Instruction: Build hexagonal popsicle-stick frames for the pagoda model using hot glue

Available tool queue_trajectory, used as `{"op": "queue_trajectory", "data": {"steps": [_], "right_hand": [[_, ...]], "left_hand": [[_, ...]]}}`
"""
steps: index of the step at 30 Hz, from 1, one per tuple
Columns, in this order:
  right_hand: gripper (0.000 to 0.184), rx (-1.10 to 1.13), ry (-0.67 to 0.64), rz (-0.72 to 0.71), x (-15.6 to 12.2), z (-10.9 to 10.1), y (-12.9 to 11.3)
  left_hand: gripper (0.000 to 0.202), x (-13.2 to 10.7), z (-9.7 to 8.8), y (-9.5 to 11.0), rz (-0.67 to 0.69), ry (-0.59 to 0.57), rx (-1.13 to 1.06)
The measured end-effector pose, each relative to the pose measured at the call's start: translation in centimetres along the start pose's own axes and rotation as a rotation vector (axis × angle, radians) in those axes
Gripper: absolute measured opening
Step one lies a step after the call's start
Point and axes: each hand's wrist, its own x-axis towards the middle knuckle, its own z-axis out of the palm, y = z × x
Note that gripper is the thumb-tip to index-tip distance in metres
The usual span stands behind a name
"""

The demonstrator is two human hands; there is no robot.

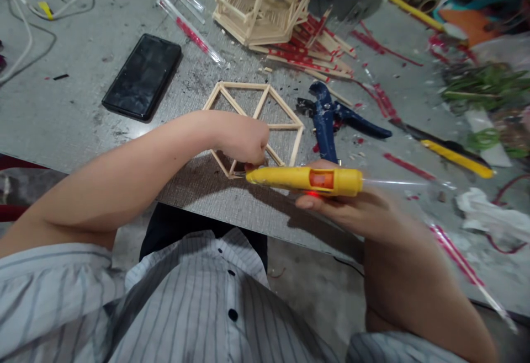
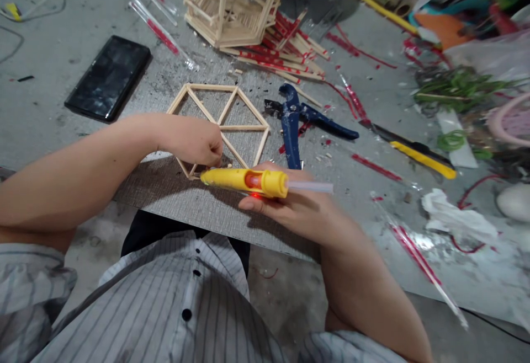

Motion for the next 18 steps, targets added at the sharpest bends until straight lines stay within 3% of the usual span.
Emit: {"op": "queue_trajectory", "data": {"steps": [18], "right_hand": [[0.05,0.017,0.059,0.051,-0.34,0.5,-0.4]], "left_hand": [[0.024,0.05,0.06,-0.06,0.018,0.022,-0.004]]}}
